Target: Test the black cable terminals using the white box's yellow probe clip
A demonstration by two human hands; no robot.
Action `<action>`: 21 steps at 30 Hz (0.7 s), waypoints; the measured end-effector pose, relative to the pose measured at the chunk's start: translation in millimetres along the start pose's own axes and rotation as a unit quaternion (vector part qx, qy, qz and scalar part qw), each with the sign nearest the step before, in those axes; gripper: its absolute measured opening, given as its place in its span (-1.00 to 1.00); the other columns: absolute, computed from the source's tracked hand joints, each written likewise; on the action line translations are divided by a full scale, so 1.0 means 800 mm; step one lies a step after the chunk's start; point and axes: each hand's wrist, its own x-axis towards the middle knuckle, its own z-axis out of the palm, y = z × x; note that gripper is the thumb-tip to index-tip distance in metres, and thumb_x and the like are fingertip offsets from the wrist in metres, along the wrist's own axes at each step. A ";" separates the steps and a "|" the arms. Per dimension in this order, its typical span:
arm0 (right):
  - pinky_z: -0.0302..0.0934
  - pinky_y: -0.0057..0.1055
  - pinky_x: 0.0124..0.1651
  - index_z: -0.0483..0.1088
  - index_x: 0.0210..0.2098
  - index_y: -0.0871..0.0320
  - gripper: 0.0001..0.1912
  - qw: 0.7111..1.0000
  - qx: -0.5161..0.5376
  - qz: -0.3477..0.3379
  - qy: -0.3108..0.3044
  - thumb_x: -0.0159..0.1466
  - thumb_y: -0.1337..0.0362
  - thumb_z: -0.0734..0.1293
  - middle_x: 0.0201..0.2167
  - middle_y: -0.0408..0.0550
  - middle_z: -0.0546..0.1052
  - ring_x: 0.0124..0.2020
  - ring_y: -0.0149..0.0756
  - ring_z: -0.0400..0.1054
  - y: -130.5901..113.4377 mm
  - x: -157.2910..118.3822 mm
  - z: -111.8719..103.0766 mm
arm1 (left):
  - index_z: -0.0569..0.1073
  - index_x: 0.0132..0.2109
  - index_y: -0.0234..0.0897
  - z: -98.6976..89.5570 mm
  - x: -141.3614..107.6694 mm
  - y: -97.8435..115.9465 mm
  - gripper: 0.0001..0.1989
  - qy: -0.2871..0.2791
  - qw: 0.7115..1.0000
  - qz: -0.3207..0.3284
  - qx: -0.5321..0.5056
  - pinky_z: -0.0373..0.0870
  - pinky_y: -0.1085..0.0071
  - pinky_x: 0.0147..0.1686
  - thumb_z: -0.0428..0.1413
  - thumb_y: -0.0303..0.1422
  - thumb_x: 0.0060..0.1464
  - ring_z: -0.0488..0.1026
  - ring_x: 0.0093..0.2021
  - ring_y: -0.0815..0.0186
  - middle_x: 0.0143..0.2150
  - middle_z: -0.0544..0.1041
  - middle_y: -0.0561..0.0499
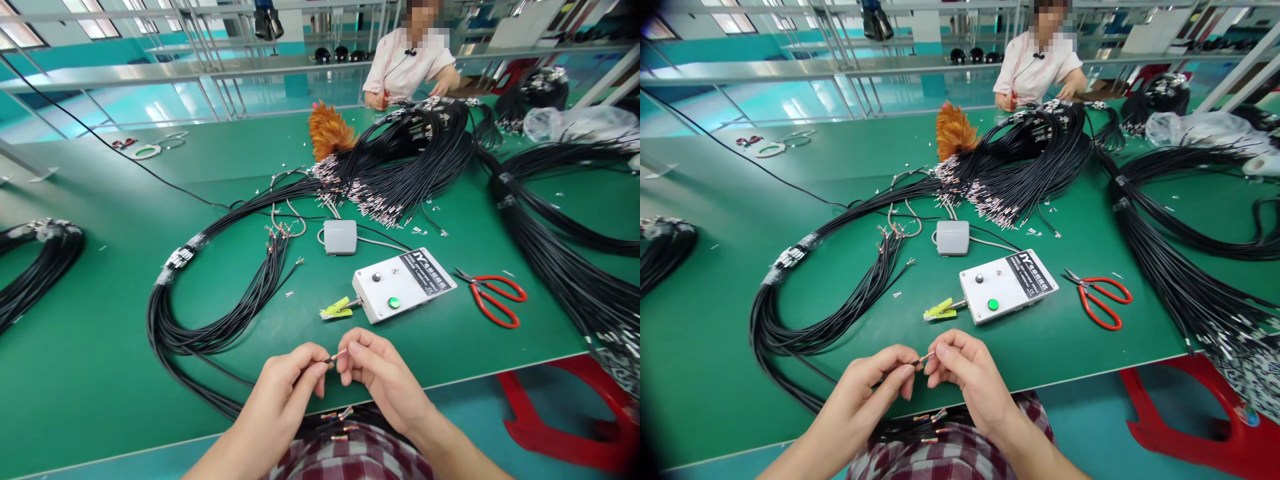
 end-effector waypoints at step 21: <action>0.21 -0.52 -0.35 0.46 -0.37 0.20 -0.68 1.000 0.016 -0.001 0.006 0.09 0.07 0.52 -0.54 -0.17 0.48 -0.49 -0.48 0.32 0.006 0.011 0.008 | 0.43 -0.30 -0.28 0.002 -0.002 -0.008 -0.69 -0.014 0.990 -0.070 -0.122 0.02 0.57 -0.68 -0.04 -0.18 0.30 0.11 -0.62 0.46 -0.54 0.38 0.10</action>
